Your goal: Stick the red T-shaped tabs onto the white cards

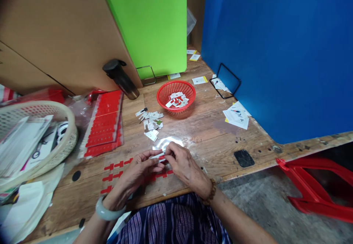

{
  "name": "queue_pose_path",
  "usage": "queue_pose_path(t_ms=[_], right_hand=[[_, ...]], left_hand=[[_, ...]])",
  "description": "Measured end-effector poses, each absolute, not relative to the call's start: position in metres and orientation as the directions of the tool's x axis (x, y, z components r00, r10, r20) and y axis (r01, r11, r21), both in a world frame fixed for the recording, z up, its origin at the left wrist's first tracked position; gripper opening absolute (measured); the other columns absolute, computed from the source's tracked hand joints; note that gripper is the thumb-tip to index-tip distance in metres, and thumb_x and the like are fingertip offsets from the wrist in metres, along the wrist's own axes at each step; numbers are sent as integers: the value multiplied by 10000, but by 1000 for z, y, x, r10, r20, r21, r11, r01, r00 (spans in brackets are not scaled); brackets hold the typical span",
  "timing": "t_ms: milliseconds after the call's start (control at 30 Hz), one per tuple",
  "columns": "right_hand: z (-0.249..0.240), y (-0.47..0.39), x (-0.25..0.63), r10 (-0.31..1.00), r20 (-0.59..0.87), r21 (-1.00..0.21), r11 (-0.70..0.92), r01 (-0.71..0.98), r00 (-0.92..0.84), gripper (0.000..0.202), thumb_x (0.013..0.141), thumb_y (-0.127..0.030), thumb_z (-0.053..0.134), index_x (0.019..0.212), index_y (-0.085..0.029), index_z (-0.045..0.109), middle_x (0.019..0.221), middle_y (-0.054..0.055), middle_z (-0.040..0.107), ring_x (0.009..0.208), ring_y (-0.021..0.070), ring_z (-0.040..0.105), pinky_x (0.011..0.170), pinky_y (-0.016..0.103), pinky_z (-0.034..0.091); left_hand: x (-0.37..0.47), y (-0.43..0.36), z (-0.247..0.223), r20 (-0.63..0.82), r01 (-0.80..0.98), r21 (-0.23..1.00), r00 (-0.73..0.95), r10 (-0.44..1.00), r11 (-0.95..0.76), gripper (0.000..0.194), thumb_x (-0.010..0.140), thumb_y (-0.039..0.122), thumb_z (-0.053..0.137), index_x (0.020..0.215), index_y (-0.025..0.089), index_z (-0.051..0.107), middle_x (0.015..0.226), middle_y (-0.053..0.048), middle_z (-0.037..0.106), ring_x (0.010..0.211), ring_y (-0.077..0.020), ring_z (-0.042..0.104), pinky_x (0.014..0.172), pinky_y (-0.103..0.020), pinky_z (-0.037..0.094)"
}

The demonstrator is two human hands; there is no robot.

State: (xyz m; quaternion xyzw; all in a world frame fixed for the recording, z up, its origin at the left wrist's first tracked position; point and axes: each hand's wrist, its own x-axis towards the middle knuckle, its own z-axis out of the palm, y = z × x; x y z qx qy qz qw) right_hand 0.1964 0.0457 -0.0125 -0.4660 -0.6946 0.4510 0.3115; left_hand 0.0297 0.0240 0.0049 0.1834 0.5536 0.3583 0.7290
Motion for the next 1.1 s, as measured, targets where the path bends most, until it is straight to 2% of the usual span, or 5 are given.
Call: queue_pose_path(t_ms=[200, 500, 600, 767, 1100], right_hand=[[-11, 44, 195, 932, -16, -920, 129, 371, -363, 121, 811, -100, 486, 752, -202, 517, 721, -32, 551, 659, 123, 501, 609, 232, 375], [-9, 34, 189, 964, -62, -926, 41, 375, -259, 134, 783, -93, 496, 710, -200, 531, 770, -6, 558, 748, 150, 532, 685, 263, 402], [-7, 32, 190, 971, -20, -919, 76, 386, -239, 134, 778, -92, 506, 698, -197, 530, 797, 1, 547, 787, 156, 528, 720, 273, 400], [-5, 34, 192, 958, -93, -939, 7, 344, -272, 139, 804, -100, 478, 739, -202, 548, 722, -22, 570, 676, 134, 517, 635, 248, 386], [-5, 40, 187, 958, -123, -921, -13, 390, -258, 110, 804, -105, 499, 761, -186, 560, 734, -14, 585, 702, 132, 537, 658, 245, 383]], left_hand=[[31, 22, -5, -615, -294, 732, 103, 782, 615, 448, 608, 249, 811, 980, 88, 621, 647, -68, 716, 561, -133, 677, 601, -199, 537], [34, 20, -8, -542, -114, 836, -15, 841, 537, 336, 702, 243, 714, 988, 95, 616, 646, -66, 723, 580, -143, 681, 634, -228, 536], [35, 20, -8, -546, -109, 833, -4, 838, 542, 345, 708, 244, 707, 1002, 93, 611, 635, -63, 721, 568, -140, 675, 623, -225, 533], [31, 21, -7, -579, -120, 807, 26, 815, 578, 407, 694, 251, 719, 1042, 84, 591, 641, -70, 724, 564, -142, 677, 623, -227, 532], [26, 17, -10, -606, -149, 779, 71, 792, 609, 523, 673, 291, 750, 1105, 62, 565, 660, -74, 725, 552, -127, 671, 619, -216, 525]])
